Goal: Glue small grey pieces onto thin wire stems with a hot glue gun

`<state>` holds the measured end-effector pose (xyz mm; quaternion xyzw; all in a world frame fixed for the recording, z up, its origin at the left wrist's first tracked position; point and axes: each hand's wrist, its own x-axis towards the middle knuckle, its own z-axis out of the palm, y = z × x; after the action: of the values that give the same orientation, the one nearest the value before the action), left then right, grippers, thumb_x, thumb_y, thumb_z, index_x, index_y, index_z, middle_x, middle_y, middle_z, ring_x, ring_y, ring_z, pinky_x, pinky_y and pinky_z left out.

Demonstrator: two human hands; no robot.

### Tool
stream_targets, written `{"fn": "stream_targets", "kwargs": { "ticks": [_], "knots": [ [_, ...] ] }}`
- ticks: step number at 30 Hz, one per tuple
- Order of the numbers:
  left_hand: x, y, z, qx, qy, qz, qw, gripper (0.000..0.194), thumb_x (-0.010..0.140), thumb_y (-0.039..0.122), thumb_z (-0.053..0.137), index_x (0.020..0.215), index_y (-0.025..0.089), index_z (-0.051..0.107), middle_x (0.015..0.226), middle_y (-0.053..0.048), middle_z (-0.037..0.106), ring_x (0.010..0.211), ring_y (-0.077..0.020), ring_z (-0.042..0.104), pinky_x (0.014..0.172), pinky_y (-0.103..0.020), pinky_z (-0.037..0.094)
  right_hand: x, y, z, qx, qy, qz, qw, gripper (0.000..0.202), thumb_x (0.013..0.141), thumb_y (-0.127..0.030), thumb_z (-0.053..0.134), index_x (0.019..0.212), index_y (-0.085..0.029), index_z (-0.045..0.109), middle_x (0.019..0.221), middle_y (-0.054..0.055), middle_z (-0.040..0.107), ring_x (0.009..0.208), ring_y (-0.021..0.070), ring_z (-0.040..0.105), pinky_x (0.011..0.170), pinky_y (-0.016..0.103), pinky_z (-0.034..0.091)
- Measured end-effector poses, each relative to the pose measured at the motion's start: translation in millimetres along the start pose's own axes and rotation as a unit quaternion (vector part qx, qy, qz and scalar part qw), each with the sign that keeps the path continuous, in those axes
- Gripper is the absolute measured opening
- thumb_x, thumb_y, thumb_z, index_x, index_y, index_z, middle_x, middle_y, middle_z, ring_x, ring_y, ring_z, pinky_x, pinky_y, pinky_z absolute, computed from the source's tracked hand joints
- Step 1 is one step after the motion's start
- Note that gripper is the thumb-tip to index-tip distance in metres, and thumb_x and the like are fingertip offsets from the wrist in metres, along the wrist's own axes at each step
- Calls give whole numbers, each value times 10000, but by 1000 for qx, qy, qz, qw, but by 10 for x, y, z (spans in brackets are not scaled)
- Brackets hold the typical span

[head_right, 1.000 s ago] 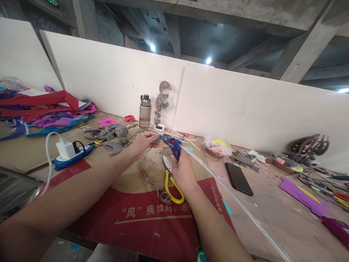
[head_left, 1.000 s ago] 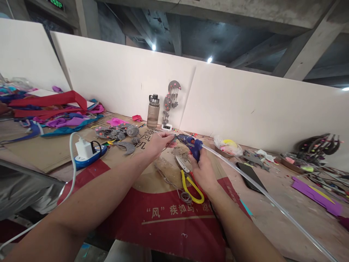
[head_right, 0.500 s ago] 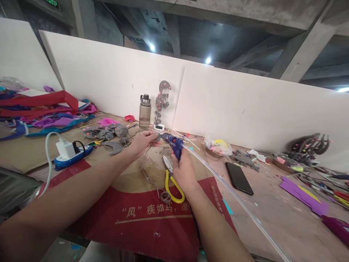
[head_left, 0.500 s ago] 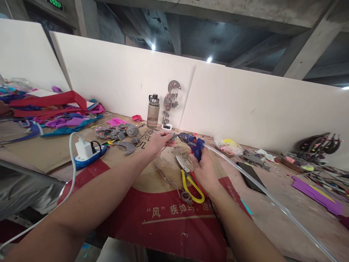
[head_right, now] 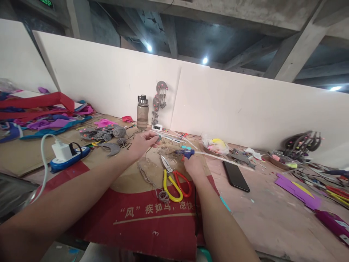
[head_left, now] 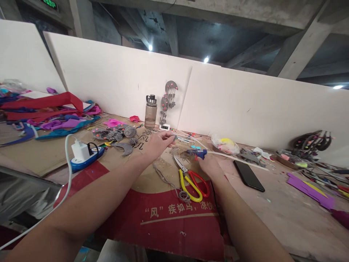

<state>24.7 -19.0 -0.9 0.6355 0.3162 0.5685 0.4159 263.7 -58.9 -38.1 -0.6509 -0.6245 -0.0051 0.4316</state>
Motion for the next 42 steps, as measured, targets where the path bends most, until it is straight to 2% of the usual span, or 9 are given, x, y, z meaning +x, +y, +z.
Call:
{"fn": "stream_targets", "kwargs": {
  "ticks": [4, 6, 9, 13, 17, 23, 28, 35, 42],
  "knots": [
    [-79, 107, 7, 166, 17, 123, 978, 146, 796, 290, 594, 834, 188, 692, 779, -27, 694, 698, -138, 619, 690, -252, 472, -88, -207, -11, -39, 37, 23, 998, 219, 703, -339, 603, 648, -237, 417, 752, 104, 590, 912, 302, 587, 869, 498, 430],
    [-94, 134, -3, 216, 17, 171, 961, 146, 806, 262, 576, 857, 203, 700, 842, -31, 701, 718, -141, 611, 716, -256, 461, -138, -470, 19, 86, 21, 11, 996, 177, 761, -373, 543, 769, -220, 452, 795, 67, 589, 837, 240, 585, 835, 458, 461],
    [-84, 144, -23, 267, 28, 207, 941, 137, 800, 243, 579, 845, 215, 706, 876, -42, 702, 818, -171, 606, 813, -283, 443, -160, -883, 144, 321, -64, 28, 945, 308, 719, -362, 602, 930, -219, 428, 980, 59, 606, 888, 178, 606, 838, 375, 483],
    [-59, 142, -39, 266, 72, 202, 940, 98, 768, 242, 615, 788, 220, 709, 822, -34, 697, 868, -187, 582, 861, -296, 414, -93, -1176, 340, 438, -117, 81, 888, 433, 676, -297, 637, 970, -245, 325, 877, -14, 604, 681, 126, 608, 686, 304, 499],
    [-49, 128, -23, 186, 71, 110, 974, 123, 763, 266, 608, 788, 198, 706, 757, -11, 684, 685, -139, 564, 695, -251, 429, -62, -1182, 384, 374, -50, 49, 925, 323, 728, -337, 591, 948, -239, 376, 700, -69, 522, 567, 116, 512, 580, 265, 444],
    [-35, 85, 16, 126, 41, 52, 990, 142, 747, 274, 607, 762, 166, 698, 718, -8, 672, 673, -133, 572, 647, -234, 425, -88, -1075, 285, 212, -5, -49, 976, 131, 815, -327, 489, 841, -204, 526, 730, -14, 534, 682, 145, 489, 695, 303, 414],
    [-43, 88, 13, 185, 43, 81, 978, 137, 759, 258, 589, 771, 181, 702, 705, 1, 669, 661, -133, 572, 661, -240, 426, -110, -1047, 327, 245, -5, 4, 969, 353, 719, -390, 623, 955, -206, 436, 962, 35, 535, 775, 145, 539, 738, 322, 463],
    [-96, 181, 14, 298, 54, 156, 940, 117, 758, 220, 592, 781, 206, 706, 825, -29, 701, 788, -170, 597, 805, -278, 431, -128, -1143, 480, 431, -62, 86, 896, 431, 703, -363, 634, 969, -247, 315, 899, -14, 547, 617, 105, 560, 596, 278, 483],
    [-78, 163, 31, 155, 49, 63, 985, 129, 738, 282, 630, 767, 173, 693, 724, -18, 673, 600, -126, 596, 600, -236, 454, -130, -1119, 303, 243, 28, -31, 969, 78, 810, -285, 508, 805, -207, 500, 765, -10, 547, 698, 138, 502, 703, 288, 420]
  ]
}}
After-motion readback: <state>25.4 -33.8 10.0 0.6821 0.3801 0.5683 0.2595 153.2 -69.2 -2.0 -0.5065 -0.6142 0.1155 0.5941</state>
